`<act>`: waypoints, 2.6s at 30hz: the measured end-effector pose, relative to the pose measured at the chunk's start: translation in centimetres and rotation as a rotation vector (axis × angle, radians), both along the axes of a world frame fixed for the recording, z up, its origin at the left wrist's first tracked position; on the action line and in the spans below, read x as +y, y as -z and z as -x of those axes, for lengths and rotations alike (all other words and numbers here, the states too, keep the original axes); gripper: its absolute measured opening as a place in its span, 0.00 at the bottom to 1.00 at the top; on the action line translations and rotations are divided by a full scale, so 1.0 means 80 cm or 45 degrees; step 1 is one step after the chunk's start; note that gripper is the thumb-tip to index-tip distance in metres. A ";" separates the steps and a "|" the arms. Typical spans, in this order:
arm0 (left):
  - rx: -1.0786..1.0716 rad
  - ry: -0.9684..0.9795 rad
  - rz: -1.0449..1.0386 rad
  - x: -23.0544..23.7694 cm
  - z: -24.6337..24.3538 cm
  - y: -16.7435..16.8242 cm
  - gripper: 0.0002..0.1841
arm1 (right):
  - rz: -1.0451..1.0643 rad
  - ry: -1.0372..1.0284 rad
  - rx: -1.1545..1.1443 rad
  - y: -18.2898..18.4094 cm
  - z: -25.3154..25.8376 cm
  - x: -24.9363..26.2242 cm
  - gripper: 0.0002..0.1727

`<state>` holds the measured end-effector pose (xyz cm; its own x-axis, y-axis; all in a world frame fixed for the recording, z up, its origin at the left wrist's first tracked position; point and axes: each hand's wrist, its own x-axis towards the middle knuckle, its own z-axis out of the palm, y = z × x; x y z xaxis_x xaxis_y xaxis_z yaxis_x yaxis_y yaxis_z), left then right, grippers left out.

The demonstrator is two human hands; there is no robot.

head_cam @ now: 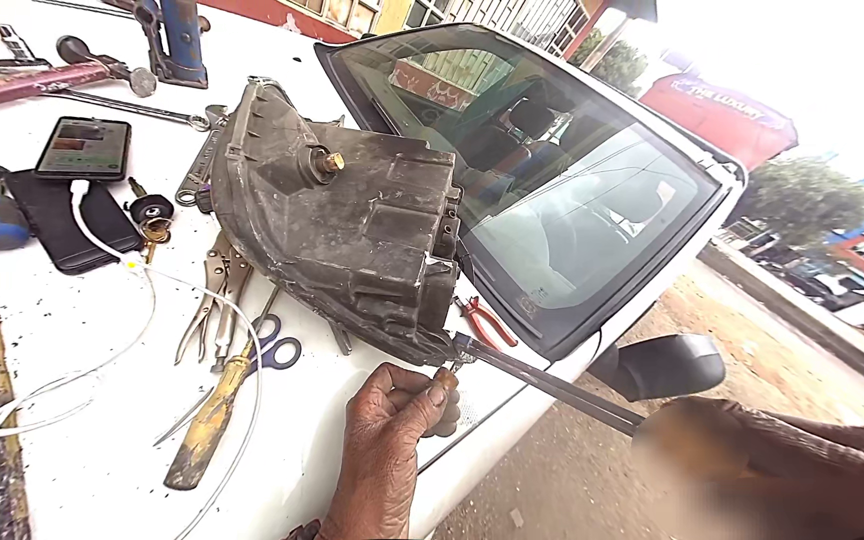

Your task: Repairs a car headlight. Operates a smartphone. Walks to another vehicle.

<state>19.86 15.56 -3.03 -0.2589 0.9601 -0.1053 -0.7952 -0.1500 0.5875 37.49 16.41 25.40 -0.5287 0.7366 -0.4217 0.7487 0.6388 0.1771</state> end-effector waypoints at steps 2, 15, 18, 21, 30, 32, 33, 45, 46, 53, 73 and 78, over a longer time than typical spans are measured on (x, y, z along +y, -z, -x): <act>0.001 0.000 0.004 0.000 0.000 0.000 0.09 | -0.005 -0.030 -0.013 -0.001 0.001 0.001 0.25; 0.002 -0.004 0.020 -0.001 0.000 -0.003 0.09 | 0.010 -0.034 -0.145 -0.021 0.033 0.011 0.21; -0.007 -0.005 0.024 -0.001 0.000 -0.003 0.09 | 0.034 -0.003 -0.163 -0.024 0.037 0.015 0.21; 0.003 -0.005 0.029 -0.001 0.000 -0.004 0.09 | 0.049 0.024 -0.144 -0.026 0.038 0.015 0.21; -0.002 0.001 0.025 -0.001 0.001 -0.004 0.09 | 0.098 0.068 -0.134 -0.029 0.043 0.019 0.20; 0.004 -0.001 0.030 -0.001 0.000 -0.004 0.09 | 0.110 0.090 -0.113 -0.030 0.043 0.020 0.19; 0.003 -0.004 0.031 -0.001 0.000 -0.004 0.09 | 0.114 0.096 -0.110 -0.030 0.042 0.021 0.19; -0.015 -0.005 0.034 0.001 0.000 -0.002 0.08 | 0.080 0.042 -0.124 -0.026 0.041 0.020 0.19; -0.018 -0.005 0.031 0.001 -0.001 -0.002 0.08 | 0.073 0.032 -0.128 -0.026 0.040 0.020 0.20; -0.015 -0.011 0.023 0.002 -0.001 -0.002 0.08 | 0.050 -0.022 -0.091 -0.020 0.030 0.019 0.20; 0.040 -0.016 0.019 0.005 0.000 -0.001 0.09 | 0.009 0.031 0.009 -0.005 0.011 0.020 0.17; 0.048 -0.017 0.011 0.006 0.000 0.000 0.08 | 0.011 0.034 0.007 -0.002 0.007 0.015 0.20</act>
<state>19.82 16.07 -3.00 -0.2759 0.9556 -0.1037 -0.7704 -0.1553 0.6184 36.91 17.63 25.55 -0.5115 0.7466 -0.4254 0.7663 0.6204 0.1673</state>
